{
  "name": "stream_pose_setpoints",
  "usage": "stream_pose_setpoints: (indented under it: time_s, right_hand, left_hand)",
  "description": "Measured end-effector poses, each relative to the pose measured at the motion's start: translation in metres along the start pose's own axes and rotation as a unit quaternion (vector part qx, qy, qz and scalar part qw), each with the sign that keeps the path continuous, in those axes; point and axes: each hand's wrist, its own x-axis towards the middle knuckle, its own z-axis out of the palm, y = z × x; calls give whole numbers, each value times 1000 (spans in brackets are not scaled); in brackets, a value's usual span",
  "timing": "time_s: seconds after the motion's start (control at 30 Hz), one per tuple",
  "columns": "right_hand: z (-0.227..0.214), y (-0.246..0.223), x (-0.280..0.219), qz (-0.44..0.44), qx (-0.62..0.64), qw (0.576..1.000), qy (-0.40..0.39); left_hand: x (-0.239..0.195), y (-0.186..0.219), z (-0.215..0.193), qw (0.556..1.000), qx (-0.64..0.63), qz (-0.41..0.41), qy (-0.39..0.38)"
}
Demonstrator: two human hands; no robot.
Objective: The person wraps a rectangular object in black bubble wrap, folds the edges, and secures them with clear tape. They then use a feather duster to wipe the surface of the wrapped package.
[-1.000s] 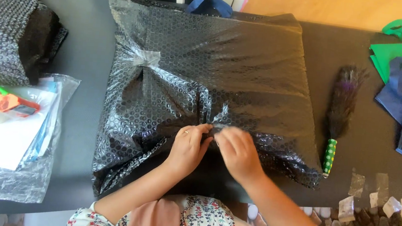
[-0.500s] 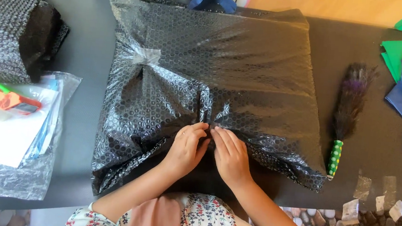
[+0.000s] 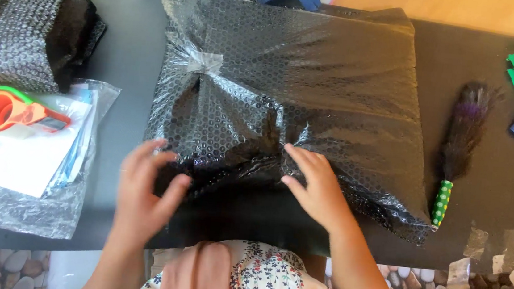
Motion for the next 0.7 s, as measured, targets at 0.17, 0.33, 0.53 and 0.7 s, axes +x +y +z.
stream_pose_setpoints:
  time_s: [0.17,0.33,0.53,0.7]
  right_hand:
    - [22,4,-35,52,36,973,222]
    - [62,27,-44,-13,-181,947,265]
    - [50,75,-27,-2,-299,930,213]
    - [23,83,-8,34,-286,931,224]
  left_hand:
    - [9,-15,-21,967,-37,-228,-106]
    - [20,-5,-20,916,-80,-330,-213]
    - [18,-33,-1,927,-109,-248,-261]
    - [3,-53,43,916,-245,-190,-254]
